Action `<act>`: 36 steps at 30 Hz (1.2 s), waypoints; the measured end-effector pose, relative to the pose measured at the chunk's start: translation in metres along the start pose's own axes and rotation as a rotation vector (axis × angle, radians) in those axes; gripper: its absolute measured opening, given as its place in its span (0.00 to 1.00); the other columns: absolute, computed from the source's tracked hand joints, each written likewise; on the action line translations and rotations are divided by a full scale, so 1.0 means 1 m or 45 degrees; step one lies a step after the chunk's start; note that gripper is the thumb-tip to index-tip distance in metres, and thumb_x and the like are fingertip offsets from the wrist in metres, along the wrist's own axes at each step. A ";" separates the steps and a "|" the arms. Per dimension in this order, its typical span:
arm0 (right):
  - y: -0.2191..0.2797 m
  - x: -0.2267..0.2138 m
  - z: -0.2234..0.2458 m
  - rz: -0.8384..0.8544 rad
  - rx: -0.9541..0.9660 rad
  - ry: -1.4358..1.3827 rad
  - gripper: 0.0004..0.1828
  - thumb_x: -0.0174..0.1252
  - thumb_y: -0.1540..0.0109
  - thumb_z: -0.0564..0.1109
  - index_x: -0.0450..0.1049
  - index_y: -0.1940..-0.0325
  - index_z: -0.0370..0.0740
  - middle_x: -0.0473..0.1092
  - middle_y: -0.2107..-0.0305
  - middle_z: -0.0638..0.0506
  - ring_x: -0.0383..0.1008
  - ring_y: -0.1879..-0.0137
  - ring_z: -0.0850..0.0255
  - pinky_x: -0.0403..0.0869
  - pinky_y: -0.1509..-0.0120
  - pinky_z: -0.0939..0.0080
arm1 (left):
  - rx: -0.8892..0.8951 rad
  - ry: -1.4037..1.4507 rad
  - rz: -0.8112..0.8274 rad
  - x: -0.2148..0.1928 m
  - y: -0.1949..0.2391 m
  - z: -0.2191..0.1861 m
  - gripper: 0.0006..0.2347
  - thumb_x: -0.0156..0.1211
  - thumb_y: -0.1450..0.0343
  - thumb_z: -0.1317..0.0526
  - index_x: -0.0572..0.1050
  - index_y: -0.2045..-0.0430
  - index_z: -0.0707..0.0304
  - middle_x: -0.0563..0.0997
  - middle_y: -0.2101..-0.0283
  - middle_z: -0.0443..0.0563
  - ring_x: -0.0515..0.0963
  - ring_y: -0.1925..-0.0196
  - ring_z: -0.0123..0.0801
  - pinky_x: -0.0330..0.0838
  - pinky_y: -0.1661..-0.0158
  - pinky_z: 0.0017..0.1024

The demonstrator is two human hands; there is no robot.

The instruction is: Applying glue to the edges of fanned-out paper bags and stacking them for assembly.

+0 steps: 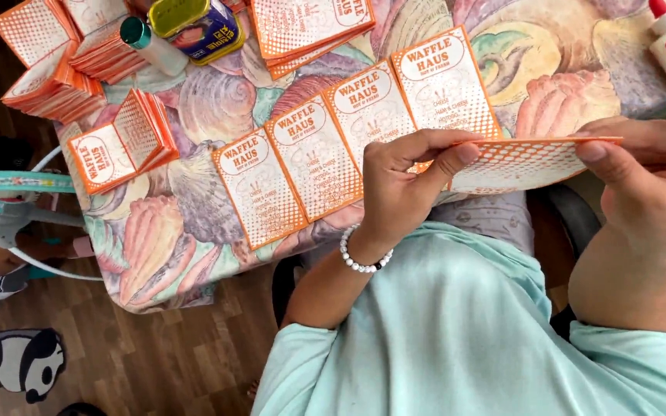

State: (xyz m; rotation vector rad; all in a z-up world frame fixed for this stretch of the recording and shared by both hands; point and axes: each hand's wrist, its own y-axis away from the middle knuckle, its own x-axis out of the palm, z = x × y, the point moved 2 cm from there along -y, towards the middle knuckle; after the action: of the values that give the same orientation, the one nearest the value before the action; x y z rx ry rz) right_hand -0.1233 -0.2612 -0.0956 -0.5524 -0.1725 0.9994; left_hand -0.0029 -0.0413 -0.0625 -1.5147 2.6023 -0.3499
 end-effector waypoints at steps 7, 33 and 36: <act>0.018 -0.024 -0.036 -0.039 0.148 0.032 0.07 0.65 0.26 0.29 0.73 0.49 0.20 0.73 0.52 0.30 0.77 0.48 0.44 0.79 0.31 0.49 | 0.003 0.016 -0.037 0.007 -0.001 -0.006 0.04 0.65 0.27 0.61 0.81 0.64 0.58 0.86 0.61 0.45 0.84 0.59 0.19 0.82 0.57 0.19; -0.040 0.010 -0.094 0.603 -0.532 1.103 0.13 0.70 0.27 0.41 0.84 0.39 0.34 0.75 0.37 0.32 0.75 0.37 0.38 0.73 0.32 0.42 | 0.589 -1.852 0.703 0.036 0.015 0.112 0.35 0.47 0.26 0.35 0.66 0.34 0.67 0.64 0.28 0.57 0.63 0.26 0.42 0.50 0.25 0.47; -0.024 0.019 -0.082 0.712 -0.642 1.338 0.17 0.59 0.26 0.55 0.84 0.36 0.52 0.66 0.26 0.34 0.69 0.26 0.37 0.70 0.25 0.39 | 0.612 -1.876 0.689 0.035 0.014 0.107 0.35 0.46 0.27 0.34 0.68 0.35 0.66 0.65 0.29 0.57 0.66 0.27 0.43 0.50 0.26 0.50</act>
State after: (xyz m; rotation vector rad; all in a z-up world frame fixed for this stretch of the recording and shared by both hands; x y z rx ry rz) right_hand -0.0636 -0.2845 -0.1558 -1.5742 0.7230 1.0735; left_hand -0.0102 -0.0805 -0.1691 -0.4333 1.4151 0.1730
